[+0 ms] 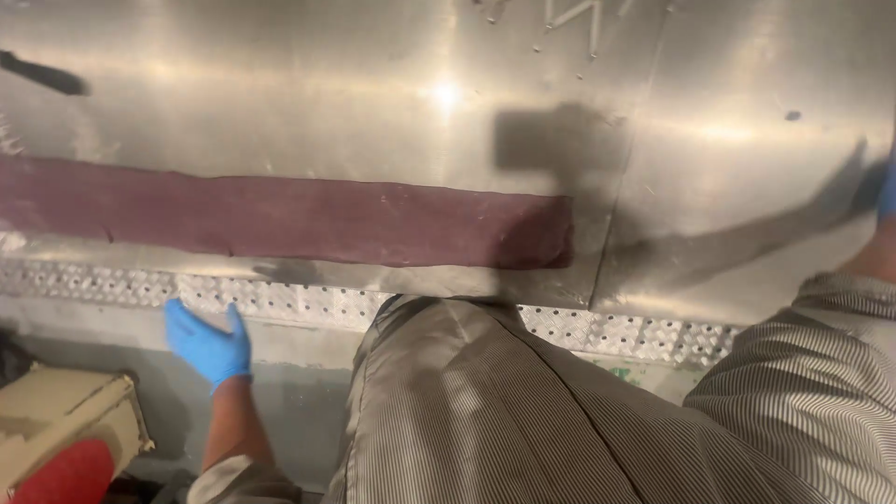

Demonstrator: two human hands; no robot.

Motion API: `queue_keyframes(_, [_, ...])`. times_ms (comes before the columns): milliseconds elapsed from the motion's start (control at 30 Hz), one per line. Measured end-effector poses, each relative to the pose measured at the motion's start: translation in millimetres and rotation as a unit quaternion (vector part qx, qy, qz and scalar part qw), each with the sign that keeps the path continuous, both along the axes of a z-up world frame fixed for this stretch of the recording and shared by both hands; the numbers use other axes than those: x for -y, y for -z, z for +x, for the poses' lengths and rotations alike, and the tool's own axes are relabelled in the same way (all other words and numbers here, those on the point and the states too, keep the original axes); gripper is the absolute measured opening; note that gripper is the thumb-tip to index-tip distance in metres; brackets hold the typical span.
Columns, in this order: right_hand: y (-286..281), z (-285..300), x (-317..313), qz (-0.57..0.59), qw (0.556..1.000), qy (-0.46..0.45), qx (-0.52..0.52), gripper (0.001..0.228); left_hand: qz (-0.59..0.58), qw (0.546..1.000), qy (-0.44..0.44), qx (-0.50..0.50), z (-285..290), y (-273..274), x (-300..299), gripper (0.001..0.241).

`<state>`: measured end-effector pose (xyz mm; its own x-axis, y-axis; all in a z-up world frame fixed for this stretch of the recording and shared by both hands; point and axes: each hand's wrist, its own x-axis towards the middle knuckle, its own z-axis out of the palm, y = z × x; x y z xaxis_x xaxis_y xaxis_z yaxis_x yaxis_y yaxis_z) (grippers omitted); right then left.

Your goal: Cutting sheets of purple dough into triangular pieces using a knife and an expandable multi-wheel cutter.

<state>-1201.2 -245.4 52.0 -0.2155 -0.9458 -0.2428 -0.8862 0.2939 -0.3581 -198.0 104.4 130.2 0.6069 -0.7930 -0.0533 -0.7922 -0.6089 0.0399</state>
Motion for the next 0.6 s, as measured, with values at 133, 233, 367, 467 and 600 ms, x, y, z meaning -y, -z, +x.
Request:
queue_keyframes(133, [80, -108, -90, -0.102, 0.990, 0.075, -0.068, 0.051, 0.039, 0.997, 0.022, 0.060, 39, 1, -9, 0.083])
queue_keyframes(233, [69, -79, -127, -0.167, 0.939, 0.039, -0.298, 0.032, 0.020, 0.999, 0.017, 0.041, 55, -6, 0, 0.085])
queue_keyframes(367, [20, 17, -102, -0.058, 0.970, 0.115, -0.207, 0.035, -0.006, 0.997, 0.062, 0.037, 82, 11, 5, 0.081])
queue_keyframes(467, [25, 51, -91, 0.054, 0.976, 0.154, -0.144, 0.052, -0.006, 0.997, 0.065, 0.036, 107, 20, -5, 0.080])
queue_keyframes(600, [48, 114, -99, -0.059, 0.897, 0.385, 0.211, 0.024, -0.043, 0.997, 0.053, 0.034, 157, 47, -58, 0.078])
